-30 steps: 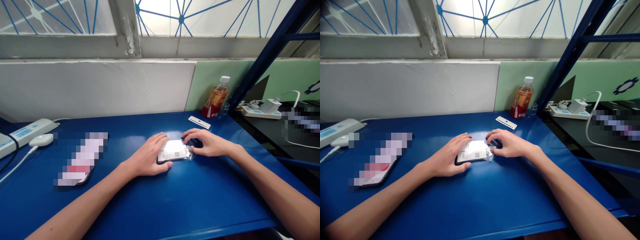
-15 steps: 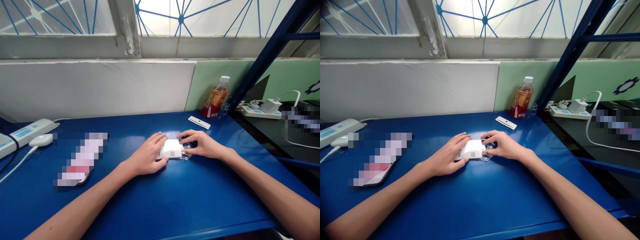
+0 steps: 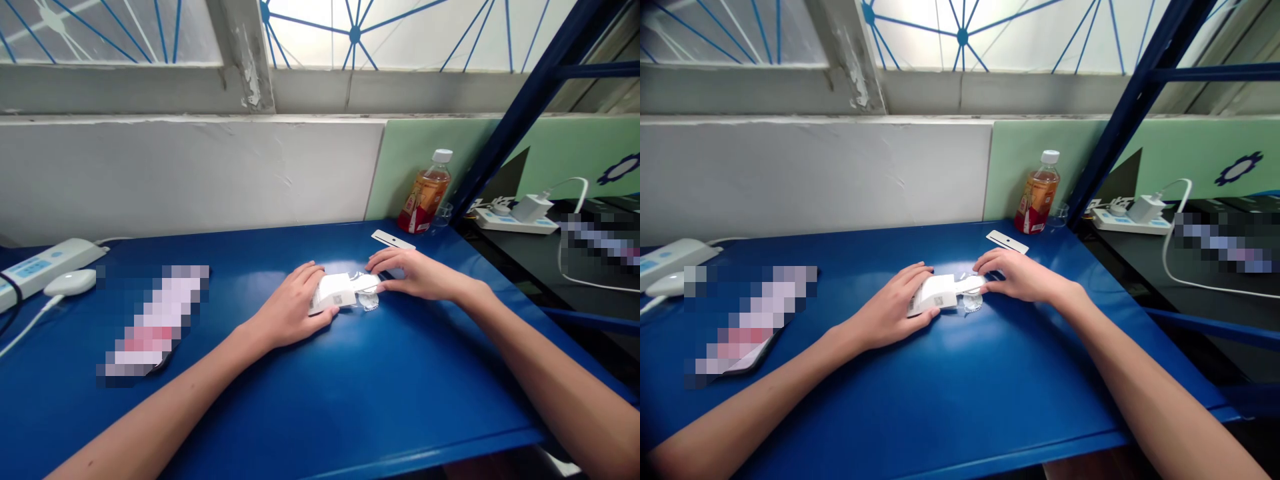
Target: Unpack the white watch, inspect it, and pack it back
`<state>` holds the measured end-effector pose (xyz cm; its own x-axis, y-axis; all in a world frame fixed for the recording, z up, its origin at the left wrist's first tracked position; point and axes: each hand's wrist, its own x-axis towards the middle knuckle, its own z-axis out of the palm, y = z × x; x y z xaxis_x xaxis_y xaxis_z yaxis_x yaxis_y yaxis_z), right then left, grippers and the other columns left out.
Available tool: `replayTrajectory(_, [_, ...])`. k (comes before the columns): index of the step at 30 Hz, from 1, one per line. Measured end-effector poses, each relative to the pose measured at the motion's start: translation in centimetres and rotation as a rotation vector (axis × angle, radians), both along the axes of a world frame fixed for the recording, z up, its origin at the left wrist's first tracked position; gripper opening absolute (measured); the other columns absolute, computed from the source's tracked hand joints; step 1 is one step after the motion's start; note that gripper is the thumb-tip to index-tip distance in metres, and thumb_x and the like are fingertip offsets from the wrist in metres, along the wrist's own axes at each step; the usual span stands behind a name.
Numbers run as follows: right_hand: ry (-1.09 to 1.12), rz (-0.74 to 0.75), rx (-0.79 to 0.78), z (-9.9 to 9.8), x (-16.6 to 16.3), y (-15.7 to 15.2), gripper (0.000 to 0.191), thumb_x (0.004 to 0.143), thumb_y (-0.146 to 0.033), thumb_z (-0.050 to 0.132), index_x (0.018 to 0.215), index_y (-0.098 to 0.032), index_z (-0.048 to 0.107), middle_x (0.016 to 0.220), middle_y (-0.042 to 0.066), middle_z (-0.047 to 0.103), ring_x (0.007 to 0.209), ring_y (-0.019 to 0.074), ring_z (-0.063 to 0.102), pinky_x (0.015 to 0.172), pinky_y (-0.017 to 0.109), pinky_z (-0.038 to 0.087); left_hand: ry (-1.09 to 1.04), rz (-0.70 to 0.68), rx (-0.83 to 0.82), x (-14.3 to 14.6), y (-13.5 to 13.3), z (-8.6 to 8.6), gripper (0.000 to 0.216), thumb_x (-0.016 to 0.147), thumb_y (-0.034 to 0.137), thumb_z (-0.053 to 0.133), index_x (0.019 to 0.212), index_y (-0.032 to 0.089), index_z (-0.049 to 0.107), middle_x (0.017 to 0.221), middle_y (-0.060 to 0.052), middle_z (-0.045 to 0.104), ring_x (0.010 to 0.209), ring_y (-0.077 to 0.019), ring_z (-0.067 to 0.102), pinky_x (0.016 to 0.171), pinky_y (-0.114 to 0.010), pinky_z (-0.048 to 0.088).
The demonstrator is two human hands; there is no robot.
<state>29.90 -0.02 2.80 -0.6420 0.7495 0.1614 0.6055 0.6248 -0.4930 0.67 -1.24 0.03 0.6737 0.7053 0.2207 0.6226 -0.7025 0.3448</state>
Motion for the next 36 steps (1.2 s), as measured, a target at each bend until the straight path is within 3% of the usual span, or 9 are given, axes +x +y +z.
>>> replayTrajectory(3, [-0.037,-0.037,-0.037,0.4,0.2,-0.2,0.027,0.085,-0.043,0.069,0.098,-0.021,0.076,0.117,0.009,0.07,0.11,0.0275,0.065,0.095,0.041,0.051,0.004,-0.009,0.008,0.0,0.0,-0.1,0.055,0.091,0.05,0.054,0.13,0.011,0.05,0.138,-0.02,0.053,0.138,-0.0354,0.039,0.111,-0.05,0.036])
replayTrajectory(9, [-0.007,-0.049,-0.017,-0.5,-1.4,-1.2,0.045,0.081,-0.046,0.071,0.119,-0.022,0.067,0.137,0.012,0.057,0.122,0.029,0.058,0.102,0.042,0.047,-0.01,-0.007,-0.007,0.0,0.0,-0.2,0.058,0.09,0.049,0.056,0.133,0.011,0.048,0.14,-0.02,0.051,0.139,-0.0357,0.038,0.111,-0.051,0.037])
replayTrajectory(16, [0.003,-0.049,-0.037,-1.0,-2.3,-1.5,0.025,0.08,-0.036,0.071,0.1,-0.021,0.068,0.131,0.011,0.059,0.114,0.0264,0.061,0.094,0.037,0.05,-0.009,0.009,0.003,0.1,-0.1,0.0,0.061,0.085,0.052,0.063,0.13,0.012,0.052,0.138,-0.019,0.054,0.137,-0.0359,0.041,0.112,-0.051,0.037])
replayTrajectory(19, [-0.048,-0.059,-0.002,0.1,-1.6,-1.3,0.021,0.077,-0.03,0.071,0.096,-0.021,0.068,0.115,0.008,0.068,0.099,0.0237,0.065,0.085,0.034,0.051,-0.001,0.024,0.011,0.1,-0.1,0.0,0.06,0.085,0.052,0.062,0.13,0.013,0.053,0.139,-0.018,0.054,0.136,-0.0356,0.041,0.111,-0.051,0.038])
replayTrajectory(22, [-0.082,-0.133,0.007,1.3,-0.3,-1.2,0.018,0.077,-0.031,0.07,0.091,-0.021,0.069,0.084,0.002,0.072,0.073,0.0187,0.065,0.064,0.029,0.048,0.006,0.03,0.014,0.1,-0.1,0.1,0.059,0.087,0.051,0.06,0.13,0.012,0.053,0.138,-0.018,0.054,0.136,-0.0352,0.042,0.111,-0.05,0.038])
replayTrajectory(26, [0.112,-0.272,0.084,2.5,1.0,-1.2,0.014,0.081,-0.032,0.067,0.086,-0.02,0.07,0.08,0.003,0.073,0.07,0.0185,0.066,0.064,0.028,0.048,0.002,0.018,0.006,0.1,-0.2,0.3,0.056,0.087,0.05,0.059,0.128,0.013,0.053,0.138,-0.018,0.054,0.136,-0.035,0.041,0.112,-0.05,0.037])
replayTrajectory(30, [0.357,-0.389,0.097,2.4,0.9,-1.3,0.024,0.076,-0.043,0.075,0.078,-0.019,0.071,0.072,0.003,0.071,0.064,0.0194,0.064,0.058,0.03,0.047,-0.001,0.011,-0.011,0.0,-0.2,0.4,0.058,0.087,0.05,0.059,0.129,0.012,0.053,0.139,-0.019,0.052,0.137,-0.0363,0.04,0.112,-0.052,0.037])
replayTrajectory(36, [0.81,-0.414,-0.221,1.2,-0.5,-0.8,0.039,0.067,-0.055,0.08,0.067,-0.019,0.066,0.065,0.001,0.062,0.056,0.0159,0.057,0.056,0.031,0.049,-0.019,0.0,-0.009,0.0,-0.2,0.1,0.063,0.086,0.051,0.061,0.136,0.014,0.05,0.142,-0.019,0.051,0.139,-0.037,0.038,0.112,-0.053,0.036])
